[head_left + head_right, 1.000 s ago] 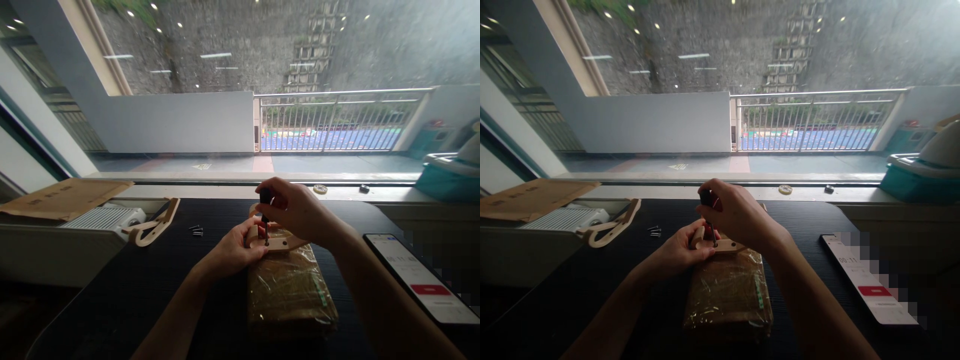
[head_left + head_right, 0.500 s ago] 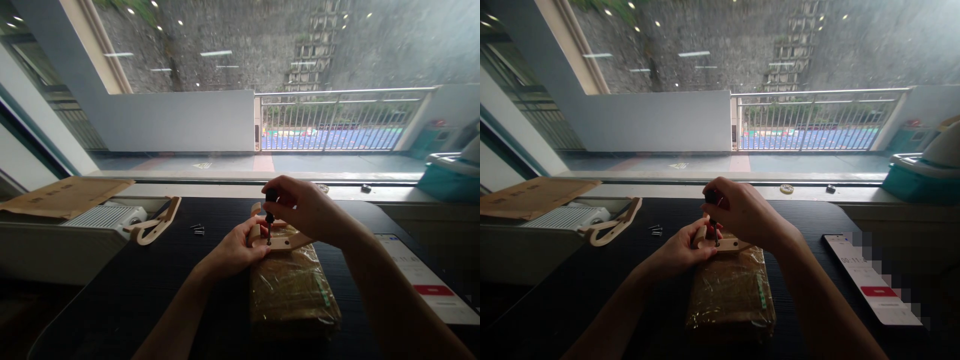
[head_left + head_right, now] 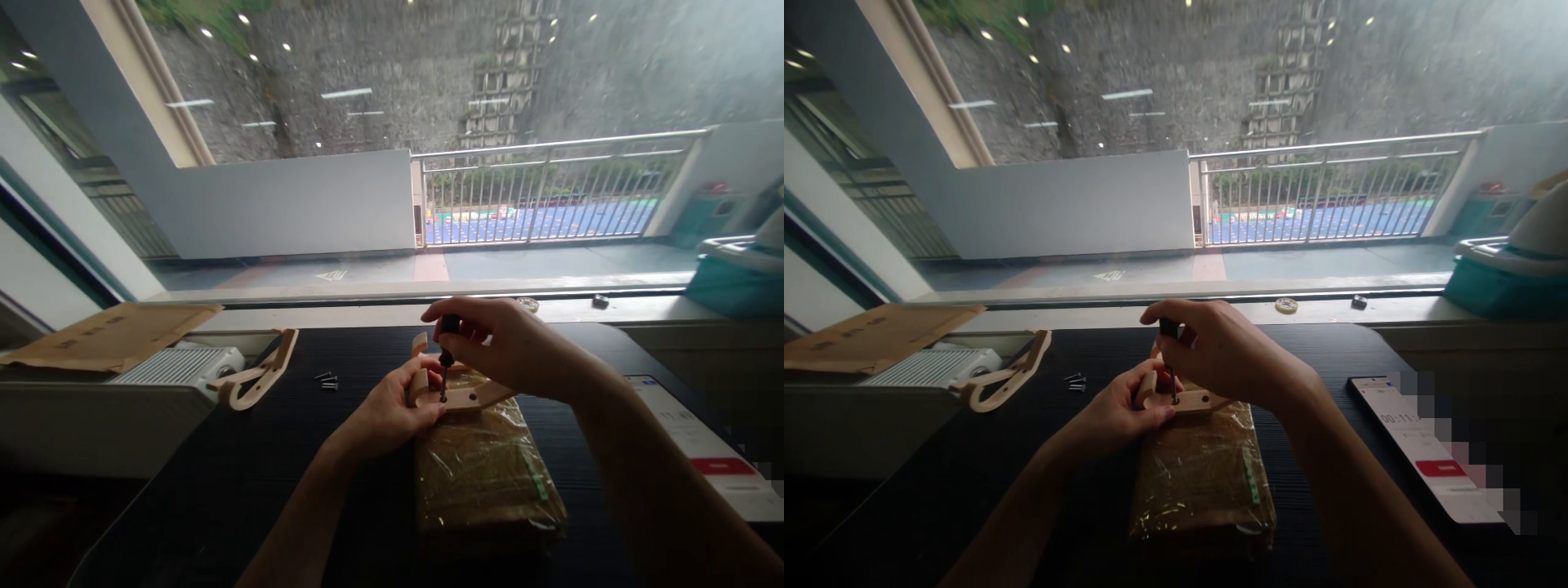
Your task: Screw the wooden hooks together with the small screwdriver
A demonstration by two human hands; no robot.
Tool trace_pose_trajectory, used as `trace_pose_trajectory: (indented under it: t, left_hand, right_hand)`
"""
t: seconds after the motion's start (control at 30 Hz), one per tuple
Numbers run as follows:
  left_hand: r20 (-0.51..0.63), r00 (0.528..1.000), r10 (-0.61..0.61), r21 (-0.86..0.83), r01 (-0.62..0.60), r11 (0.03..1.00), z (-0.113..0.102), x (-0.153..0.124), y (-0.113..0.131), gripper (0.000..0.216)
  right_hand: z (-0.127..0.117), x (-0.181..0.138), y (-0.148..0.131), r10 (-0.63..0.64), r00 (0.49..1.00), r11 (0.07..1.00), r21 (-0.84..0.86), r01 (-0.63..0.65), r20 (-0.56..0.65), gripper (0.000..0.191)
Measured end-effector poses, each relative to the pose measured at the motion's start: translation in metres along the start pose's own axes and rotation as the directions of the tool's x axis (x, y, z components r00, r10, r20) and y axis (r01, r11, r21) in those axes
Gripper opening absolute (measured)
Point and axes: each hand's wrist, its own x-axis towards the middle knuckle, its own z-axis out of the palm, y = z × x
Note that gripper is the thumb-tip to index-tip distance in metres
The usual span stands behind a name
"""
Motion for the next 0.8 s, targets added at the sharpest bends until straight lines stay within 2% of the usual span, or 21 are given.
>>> trace_pose_trajectory:
  t: [0.2, 0.4, 0.63, 0.8]
  left_hand:
    - [-0.002, 0.999, -0.036, -0.006, 0.036, 0.999, 0.001, 0.001, -0.001, 0.043]
    - [-0.005, 1.0, -0.023, -0.028, 0.023, 0.999, 0.001, 0.001, 0.0, 0.039]
    - [-0.022, 0.998, -0.064, -0.019, 0.064, 0.998, 0.001, 0.0, 0.002, 0.043]
    - [-0.016, 0.999, -0.048, -0.027, 0.048, 0.998, 0.001, 0.001, 0.001, 0.043]
  right_hand:
    - [0.001, 0.0, -0.001, -0.007, 0.999, 1.0, -0.009, 0.007, -0.037, 0.024]
    - [0.005, 0.003, -0.007, 0.003, 0.997, 0.998, -0.061, -0.008, -0.08, 0.019]
    - [-0.001, -0.002, -0.011, 0.002, 1.0, 0.998, -0.062, -0.003, -0.014, 0.029]
    - [-0.005, -0.004, -0.007, 0.023, 1.0, 0.999, -0.043, -0.023, 0.003, 0.028]
